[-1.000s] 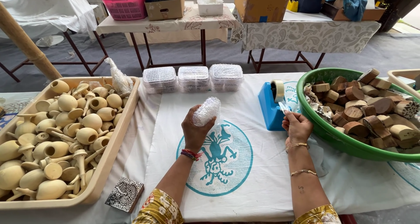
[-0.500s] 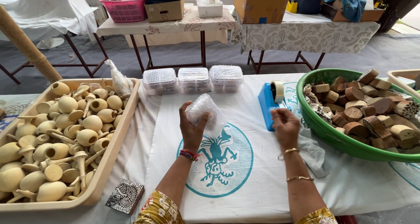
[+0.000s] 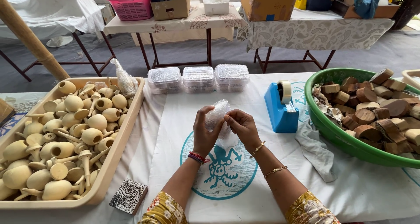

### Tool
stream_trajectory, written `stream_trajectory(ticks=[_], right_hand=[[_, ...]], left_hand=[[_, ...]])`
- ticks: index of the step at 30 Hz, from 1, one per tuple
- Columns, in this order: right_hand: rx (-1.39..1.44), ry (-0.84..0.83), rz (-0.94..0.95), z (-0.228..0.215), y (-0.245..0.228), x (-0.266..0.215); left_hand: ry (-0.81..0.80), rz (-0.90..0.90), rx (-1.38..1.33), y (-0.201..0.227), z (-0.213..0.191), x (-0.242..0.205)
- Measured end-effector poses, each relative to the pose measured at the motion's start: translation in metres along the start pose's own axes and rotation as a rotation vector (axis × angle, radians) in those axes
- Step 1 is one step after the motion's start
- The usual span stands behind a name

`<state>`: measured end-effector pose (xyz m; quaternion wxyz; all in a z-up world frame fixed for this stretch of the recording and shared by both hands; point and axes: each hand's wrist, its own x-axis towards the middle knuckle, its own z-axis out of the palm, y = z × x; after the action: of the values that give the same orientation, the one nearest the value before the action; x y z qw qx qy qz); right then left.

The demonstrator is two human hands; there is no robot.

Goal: The person handles bubble-wrapped items and plastic containers on a table before cleaning a wooden block stamp with a white cloth.

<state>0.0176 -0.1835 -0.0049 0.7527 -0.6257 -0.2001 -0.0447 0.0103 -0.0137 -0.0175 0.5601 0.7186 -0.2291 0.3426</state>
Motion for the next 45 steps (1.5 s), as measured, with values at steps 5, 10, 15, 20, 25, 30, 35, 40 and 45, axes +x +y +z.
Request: stream_trajectory(ticks=[5, 10, 15, 20, 25, 30, 35, 40, 45], right_hand=[[-0.008, 0.051, 0.028, -0.002, 0.001, -0.004], [0.036, 0.019, -0.009, -0.004, -0.004, -0.005], [-0.040, 0.112, 0.105, -0.006, -0.003, -0.006], [-0.011, 0.168, 0.210, -0.003, -0.012, -0.008], [0.054, 0.184, 0.284, -0.006, -0.006, -0.008], [0.087, 0.205, 0.316, -0.008, -0.006, -0.007], [0.072, 0.220, 0.309, -0.010, -0.006, -0.007], [0.022, 0.222, 0.318, -0.014, -0.005, -0.004], [-0.140, 0.160, 0.379, -0.023, -0.005, 0.003]], left_hand=[[-0.009, 0.021, 0.034, 0.002, 0.002, -0.003], [-0.029, 0.026, 0.049, 0.007, 0.003, -0.003], [-0.027, 0.029, 0.054, 0.009, 0.005, -0.003], [-0.030, 0.031, 0.052, 0.008, 0.005, -0.003], [-0.051, 0.026, 0.061, 0.007, 0.004, -0.003], [-0.126, 0.043, 0.084, 0.012, 0.001, -0.001], [-0.135, 0.010, 0.020, 0.011, 0.000, -0.006], [-0.075, -0.005, 0.024, 0.010, 0.004, -0.005], [-0.095, -0.004, 0.001, 0.018, 0.003, -0.001]])
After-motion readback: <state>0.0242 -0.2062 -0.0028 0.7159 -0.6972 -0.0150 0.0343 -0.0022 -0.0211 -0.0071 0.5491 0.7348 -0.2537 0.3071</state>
